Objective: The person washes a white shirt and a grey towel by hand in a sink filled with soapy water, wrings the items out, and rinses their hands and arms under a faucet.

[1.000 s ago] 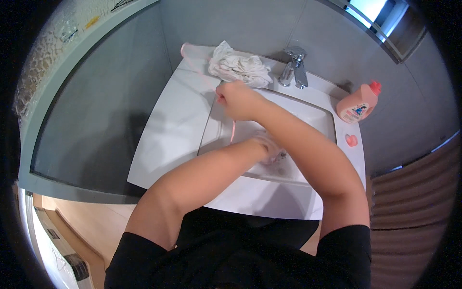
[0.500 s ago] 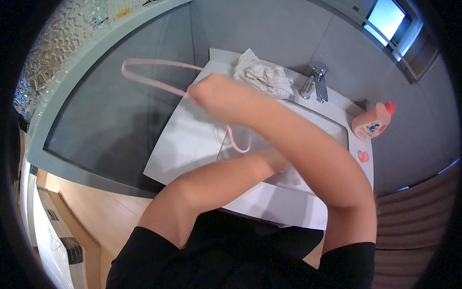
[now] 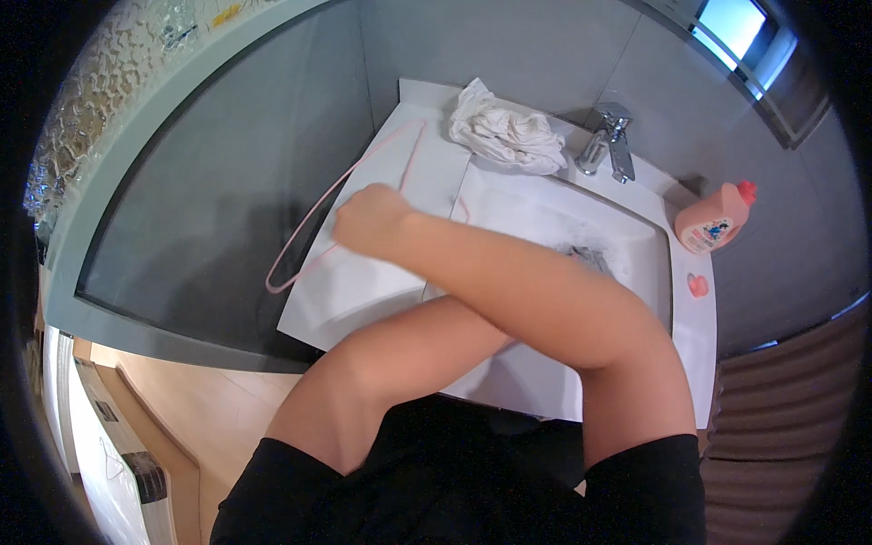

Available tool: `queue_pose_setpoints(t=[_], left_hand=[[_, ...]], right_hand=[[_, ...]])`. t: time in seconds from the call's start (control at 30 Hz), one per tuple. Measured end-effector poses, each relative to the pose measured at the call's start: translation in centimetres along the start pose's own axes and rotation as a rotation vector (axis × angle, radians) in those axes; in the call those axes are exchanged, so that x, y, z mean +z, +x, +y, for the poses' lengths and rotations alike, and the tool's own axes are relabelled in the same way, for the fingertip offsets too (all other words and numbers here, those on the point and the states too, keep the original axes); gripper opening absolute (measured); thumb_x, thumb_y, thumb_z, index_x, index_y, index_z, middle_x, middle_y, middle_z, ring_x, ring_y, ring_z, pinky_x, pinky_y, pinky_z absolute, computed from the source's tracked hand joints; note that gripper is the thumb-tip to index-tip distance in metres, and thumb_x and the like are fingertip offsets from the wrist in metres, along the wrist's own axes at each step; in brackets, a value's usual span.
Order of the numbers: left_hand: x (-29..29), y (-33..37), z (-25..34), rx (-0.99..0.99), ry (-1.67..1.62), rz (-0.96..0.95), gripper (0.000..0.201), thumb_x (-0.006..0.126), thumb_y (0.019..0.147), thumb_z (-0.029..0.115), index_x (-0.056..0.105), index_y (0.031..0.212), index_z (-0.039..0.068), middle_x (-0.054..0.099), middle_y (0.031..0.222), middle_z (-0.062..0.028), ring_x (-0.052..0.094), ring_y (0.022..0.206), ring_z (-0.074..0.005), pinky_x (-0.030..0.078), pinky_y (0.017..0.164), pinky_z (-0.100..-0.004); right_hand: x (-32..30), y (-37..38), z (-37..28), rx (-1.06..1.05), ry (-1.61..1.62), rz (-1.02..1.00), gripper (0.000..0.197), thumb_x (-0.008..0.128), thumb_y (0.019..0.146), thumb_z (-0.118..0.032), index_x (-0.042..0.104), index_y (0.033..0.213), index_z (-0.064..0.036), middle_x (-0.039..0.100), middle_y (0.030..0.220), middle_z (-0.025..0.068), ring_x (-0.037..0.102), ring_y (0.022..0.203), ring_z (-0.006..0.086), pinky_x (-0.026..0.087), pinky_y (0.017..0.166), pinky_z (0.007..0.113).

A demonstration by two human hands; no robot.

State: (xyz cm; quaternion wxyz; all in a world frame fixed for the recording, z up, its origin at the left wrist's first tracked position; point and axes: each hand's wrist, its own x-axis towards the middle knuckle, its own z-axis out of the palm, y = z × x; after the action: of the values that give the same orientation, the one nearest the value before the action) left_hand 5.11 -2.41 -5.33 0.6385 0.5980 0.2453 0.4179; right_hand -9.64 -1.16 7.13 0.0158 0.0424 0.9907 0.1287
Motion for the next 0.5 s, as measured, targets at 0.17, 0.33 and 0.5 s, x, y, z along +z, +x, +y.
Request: queue_pose_setpoints(t=[0.17,0.33,0.5], left_hand=[[-0.7,1.6,0.3,0.021,-0.008,-0.036,0.056,0.054,0.105,0.036,0.039,0.154,0.016,0.030,0.163,-0.0075,0.033,0.148,-0.0255,0.028,0.120,-0.0448],[0.0,2.8,0.0,0.058,0.154,-0.061,0.049,0.057,0.104,0.038,0.051,0.147,0.015,0.049,0.153,-0.0084,0.040,0.143,-0.0204,0.029,0.120,-0.0395],[-2.2,5.1,0.5,-0.297,0.898,-0.177,0.064,0.068,0.094,0.042,0.049,0.148,0.014,0.047,0.155,-0.0129,0.045,0.141,-0.0266,0.035,0.117,-0.0418]], right_hand=[[1.4,-1.7,4.8,0.111,-0.142,-0.017,0.009,0.067,0.082,-0.012,0.074,0.087,-0.0078,0.072,0.095,0.0109,0.074,0.092,0.0294,0.062,0.073,0.040],[3.2,-4.5,6.3,0.135,-0.059,0.219,0.014,0.065,0.086,-0.012,0.074,0.097,-0.0090,0.074,0.093,0.0110,0.074,0.091,0.0325,0.061,0.076,0.045],[-1.5,-12.4,6.9,0.358,0.220,0.258,0.015,0.067,0.085,-0.015,0.069,0.098,-0.0075,0.070,0.102,0.0126,0.070,0.094,0.0367,0.059,0.075,0.047]])
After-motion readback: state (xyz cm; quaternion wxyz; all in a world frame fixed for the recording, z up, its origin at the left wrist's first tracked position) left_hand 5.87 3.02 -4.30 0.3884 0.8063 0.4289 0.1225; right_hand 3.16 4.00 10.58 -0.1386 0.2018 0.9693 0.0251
